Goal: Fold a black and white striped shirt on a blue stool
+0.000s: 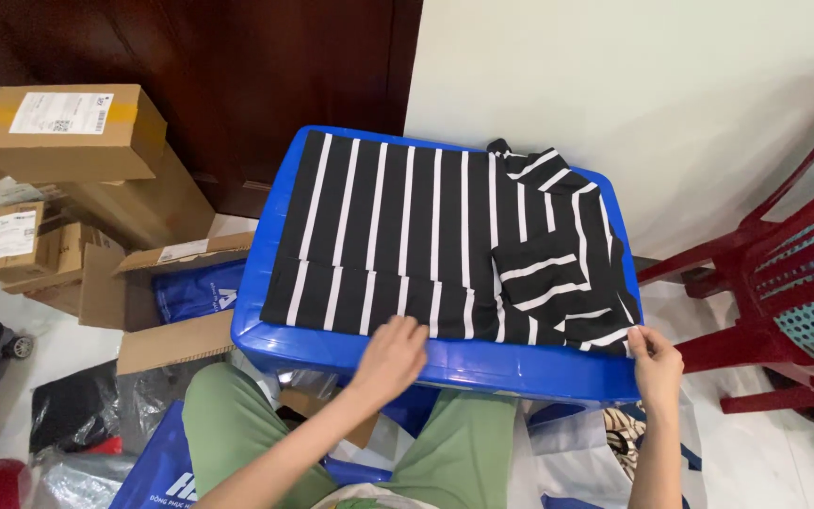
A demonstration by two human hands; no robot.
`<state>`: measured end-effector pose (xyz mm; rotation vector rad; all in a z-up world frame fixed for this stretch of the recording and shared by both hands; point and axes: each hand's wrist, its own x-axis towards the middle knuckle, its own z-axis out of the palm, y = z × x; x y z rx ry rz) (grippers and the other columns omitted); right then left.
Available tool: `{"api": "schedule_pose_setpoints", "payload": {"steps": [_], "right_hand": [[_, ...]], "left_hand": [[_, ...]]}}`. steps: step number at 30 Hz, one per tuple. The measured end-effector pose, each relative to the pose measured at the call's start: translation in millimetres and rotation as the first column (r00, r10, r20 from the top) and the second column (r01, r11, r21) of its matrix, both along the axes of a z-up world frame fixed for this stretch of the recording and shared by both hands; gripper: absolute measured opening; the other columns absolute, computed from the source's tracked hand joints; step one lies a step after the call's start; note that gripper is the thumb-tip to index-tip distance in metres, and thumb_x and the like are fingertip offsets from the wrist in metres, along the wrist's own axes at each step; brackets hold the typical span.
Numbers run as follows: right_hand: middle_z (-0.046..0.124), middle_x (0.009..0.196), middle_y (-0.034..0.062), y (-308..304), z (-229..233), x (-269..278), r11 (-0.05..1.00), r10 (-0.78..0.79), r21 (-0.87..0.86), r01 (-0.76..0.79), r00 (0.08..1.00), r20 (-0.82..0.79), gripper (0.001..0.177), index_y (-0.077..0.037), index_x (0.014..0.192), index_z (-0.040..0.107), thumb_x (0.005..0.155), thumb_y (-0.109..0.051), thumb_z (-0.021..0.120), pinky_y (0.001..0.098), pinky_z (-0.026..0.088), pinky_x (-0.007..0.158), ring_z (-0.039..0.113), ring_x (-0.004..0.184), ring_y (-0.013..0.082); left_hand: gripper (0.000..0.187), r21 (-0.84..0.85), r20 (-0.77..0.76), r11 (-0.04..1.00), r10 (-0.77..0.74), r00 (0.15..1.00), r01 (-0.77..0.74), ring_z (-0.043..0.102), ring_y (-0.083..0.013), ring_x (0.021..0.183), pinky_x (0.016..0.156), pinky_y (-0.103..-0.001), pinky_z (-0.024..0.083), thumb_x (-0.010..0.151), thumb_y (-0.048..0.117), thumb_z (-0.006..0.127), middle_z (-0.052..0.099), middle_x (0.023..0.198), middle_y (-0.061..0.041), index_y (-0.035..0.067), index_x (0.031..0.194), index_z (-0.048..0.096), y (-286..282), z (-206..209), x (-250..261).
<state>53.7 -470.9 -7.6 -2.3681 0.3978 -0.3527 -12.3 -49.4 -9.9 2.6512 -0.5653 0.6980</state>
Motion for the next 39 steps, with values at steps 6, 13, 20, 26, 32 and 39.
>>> {"api": "schedule_pose_setpoints", "payload": {"steps": [6, 13, 20, 26, 32, 39], "right_hand": [[0.063, 0.078, 0.0142, 6, 15, -1, 0.997, 0.025, 0.074, -0.032, 0.995, 0.096, 0.017, -0.008, 0.103, 0.068, 0.094, -0.022, 0.065, 0.0367, 0.046, 0.069, 0.060, 0.072, 0.0250], [0.061, 0.073, 0.0114, 5, 13, 8, 0.997, 0.046, 0.053, -0.053, 0.991, 0.123, 0.016, -0.008, 0.102, 0.068, 0.094, -0.023, 0.066, 0.0345, 0.045, 0.065, 0.057, 0.069, 0.0218], [0.062, 0.072, 0.0099, 20, 28, -2, 0.996, 0.029, 0.077, -0.039, 0.992, 0.126, 0.016, -0.009, 0.100, 0.069, 0.094, -0.023, 0.066, 0.0333, 0.044, 0.066, 0.057, 0.070, 0.0198], [0.064, 0.076, 0.0112, 4, 13, 8, 0.999, 0.025, 0.028, -0.028, 0.994, 0.104, 0.016, -0.012, 0.101, 0.069, 0.093, -0.025, 0.067, 0.0368, 0.044, 0.071, 0.060, 0.077, 0.0263], [0.065, 0.077, 0.0075, -2, 7, 8, 1.000, -0.012, -0.027, 0.013, 0.999, 0.048, 0.014, -0.016, 0.099, 0.070, 0.091, -0.027, 0.067, 0.0384, 0.045, 0.072, 0.062, 0.080, 0.0281], [0.066, 0.081, 0.0079, -14, -10, 16, 0.995, -0.059, -0.075, 0.058, 0.998, -0.005, 0.013, -0.019, 0.099, 0.070, 0.091, -0.028, 0.064, 0.0443, 0.045, 0.076, 0.061, 0.088, 0.0355]], "left_hand": [[0.013, 0.044, 0.179, 0.998, -0.062, 0.982, 0.055, 0.050, -0.0208, 0.076, 0.062, -0.026, 0.044, 0.075, 0.009, 0.055, 0.048, 0.076, -0.005, 0.007, 0.088, 0.056, -31, -14, 20], [0.005, 0.070, 0.112, 0.995, -0.073, 0.991, 0.066, 0.051, -0.0196, 0.071, 0.062, -0.023, 0.044, 0.075, 0.005, 0.056, 0.046, 0.071, -0.005, 0.005, 0.079, 0.053, -33, -15, 28], [0.004, 0.059, 0.067, 0.991, -0.128, 0.989, 0.124, 0.052, -0.0206, 0.072, 0.060, -0.024, 0.046, 0.073, 0.004, 0.058, 0.047, 0.070, -0.006, 0.003, 0.077, 0.056, -38, -15, 25], [0.005, -0.013, 0.031, 0.984, -0.176, 0.984, 0.176, 0.052, -0.0206, 0.074, 0.061, -0.025, 0.047, 0.073, 0.008, 0.061, 0.047, 0.069, -0.005, 0.006, 0.075, 0.057, -41, -8, 26], [0.006, -0.133, 0.080, 0.985, -0.098, 0.992, 0.108, 0.052, -0.0203, 0.072, 0.060, -0.026, 0.046, 0.070, 0.007, 0.055, 0.047, 0.065, -0.003, 0.012, 0.067, 0.052, -34, 1, 32], [0.007, -0.226, -0.020, 0.973, 0.049, 0.999, -0.052, 0.051, -0.0186, 0.067, 0.059, -0.025, 0.044, 0.068, 0.007, 0.054, 0.046, 0.061, -0.002, 0.012, 0.064, 0.051, -6, 26, 28]]}}
